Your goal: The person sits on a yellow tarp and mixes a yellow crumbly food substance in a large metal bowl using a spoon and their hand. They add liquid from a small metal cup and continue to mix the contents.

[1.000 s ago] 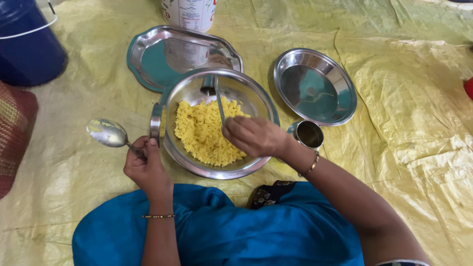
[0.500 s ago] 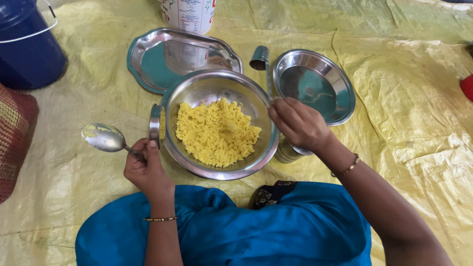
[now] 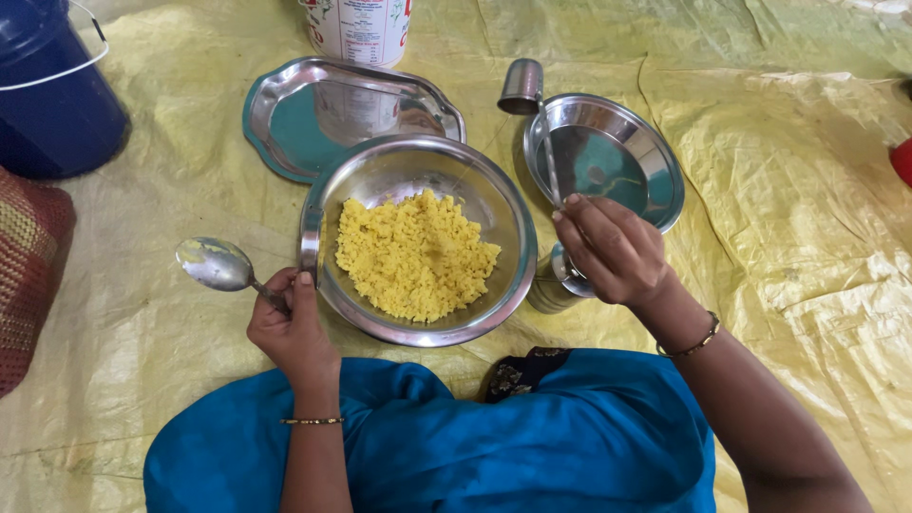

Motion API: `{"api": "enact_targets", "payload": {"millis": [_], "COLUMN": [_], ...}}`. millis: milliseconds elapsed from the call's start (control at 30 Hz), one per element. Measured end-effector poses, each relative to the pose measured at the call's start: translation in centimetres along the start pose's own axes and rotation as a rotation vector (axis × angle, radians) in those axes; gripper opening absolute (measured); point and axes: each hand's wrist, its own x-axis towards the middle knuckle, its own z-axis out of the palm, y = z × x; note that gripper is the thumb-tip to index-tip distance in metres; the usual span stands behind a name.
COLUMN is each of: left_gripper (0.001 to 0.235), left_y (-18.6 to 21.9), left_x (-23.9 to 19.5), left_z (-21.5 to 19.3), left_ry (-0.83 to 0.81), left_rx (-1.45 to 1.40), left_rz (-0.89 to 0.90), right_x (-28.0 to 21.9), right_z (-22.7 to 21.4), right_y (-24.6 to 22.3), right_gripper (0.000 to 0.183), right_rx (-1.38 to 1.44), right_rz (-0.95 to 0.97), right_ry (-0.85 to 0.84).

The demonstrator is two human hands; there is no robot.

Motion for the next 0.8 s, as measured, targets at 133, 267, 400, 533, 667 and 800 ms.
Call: {"api": "enact_targets", "payload": {"millis": [133,267,400,533,667,800], "left_gripper": [0.010,0.010,0.011,0.012,0.012,0.012], "left_y": [-0.2,-0.3,-0.4,-0.5,-0.5,-0.6], "left_x": [0.0,0.0,-0.1,-0.1,-0.3,-0.6], "left_z": [-0.1,-0.1,0.0,0.1,0.3,0.7], "left_ry": [0.004,0.001,-0.015,-0.005,-0.022,-0.036], "left_rx": [0.007,0.005,-0.027,0.033,0.033,0.075], "left_rz": [-0.004,-0.004,-0.019,-0.017,-0.023,-0.048], "right_x": [-0.1,0.1,0.5,0.3,-1.0,-1.9], "right_z": [-0.3,-1.0,-1.8,-2.4,-1.2,4.5], "right_y": [0.6,1.4,1.4,0.9,0.0,-2.3], "right_gripper": [0.020,0.021,0.019,0.017,0.017,0.018], "right_rx": [-0.040,-0.063,-0.086,-0.165,-0.176,0.068], "right_rz": [0.003,0.011,0.030,0.076,0.176,0.240], "right_ry": [0.028,0.044,0.027,0.057,0.101,0.036]}}
